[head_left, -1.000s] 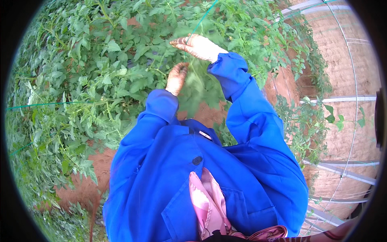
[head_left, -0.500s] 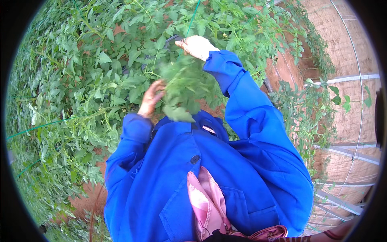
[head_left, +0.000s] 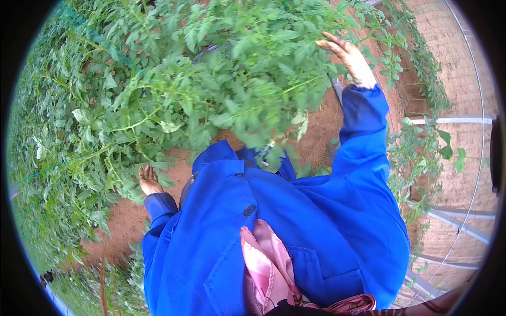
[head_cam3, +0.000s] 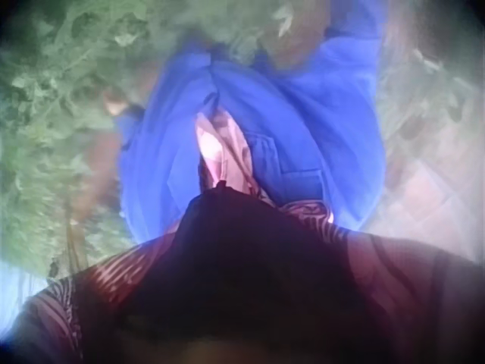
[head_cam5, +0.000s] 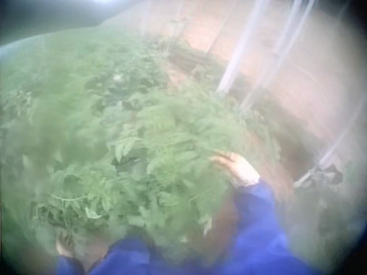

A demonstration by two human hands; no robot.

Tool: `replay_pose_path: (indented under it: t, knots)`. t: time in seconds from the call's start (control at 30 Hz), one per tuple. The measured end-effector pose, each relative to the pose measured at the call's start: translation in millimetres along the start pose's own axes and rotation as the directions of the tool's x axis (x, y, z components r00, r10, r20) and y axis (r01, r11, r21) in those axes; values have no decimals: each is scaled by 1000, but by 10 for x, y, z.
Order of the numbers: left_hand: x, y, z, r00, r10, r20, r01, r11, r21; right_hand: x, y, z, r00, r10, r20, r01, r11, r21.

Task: The person repeatedly reaches into tomato plants and removes small leaves or side shoots by hand. The hands move along the stems, plucking foliage and discarding it to the ground. The task continues across multiple plants in a greenhouse row.

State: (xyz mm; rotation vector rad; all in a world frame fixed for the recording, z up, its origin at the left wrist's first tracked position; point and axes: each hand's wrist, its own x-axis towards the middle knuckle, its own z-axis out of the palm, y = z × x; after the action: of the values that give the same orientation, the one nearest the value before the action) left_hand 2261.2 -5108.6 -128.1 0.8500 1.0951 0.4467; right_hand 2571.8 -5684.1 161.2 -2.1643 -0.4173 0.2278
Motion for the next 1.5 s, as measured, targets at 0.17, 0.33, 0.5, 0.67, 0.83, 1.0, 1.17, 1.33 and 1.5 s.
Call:
replay_pose_path:
  t: [0.17, 0.33, 0.5, 0.67, 0.83, 1.0, 1.17, 1.33, 1.5]
  knots:
    - [-1423, -230, 1202, 873, 359, 330, -469, 805, 364, -177, 545, -651, 989, 142, -43, -136, 983, 123]
    - [-2177, -309, 2833, 596, 177, 783, -531, 819, 219, 482, 288, -315, 980, -137, 141, 130, 990, 61]
    - [-1789, -887, 4182, 716, 74, 695, -460, 798, 389, 1222, 123, 349, 975, -125, 185, 179, 932, -314]
    - [-2222, -1355, 4812, 552, -56, 832, -298, 919, 259, 1739, 805, 563, 723, -202, 661, -46, 940, 338]
    - [-2335, -1801, 4560, 283, -226, 932, -669, 650, 361, 1568, 660, 513, 752, 234, 617, -437, 877, 199]
    - [-2274, -1581, 4412, -189, -581, 791, -413, 778, 473, 1595, 750, 454, 948, 127, 291, -313, 528, 789]
    - [-1968, -1722, 4252, 127, -503, 855, -292, 804, 517, 1699, 1101, 400, 963, -69, 261, -262, -11, 965]
    - [-1026, -1920, 4592, 618, 100, 780, -35, 994, -100, 1599, 781, 471, 966, -126, 227, -252, -247, 936]
    - [-929, -2318, 4533, 301, -201, 932, -671, 650, 357, 1710, 1173, 348, 969, 97, 227, -189, -305, 933]
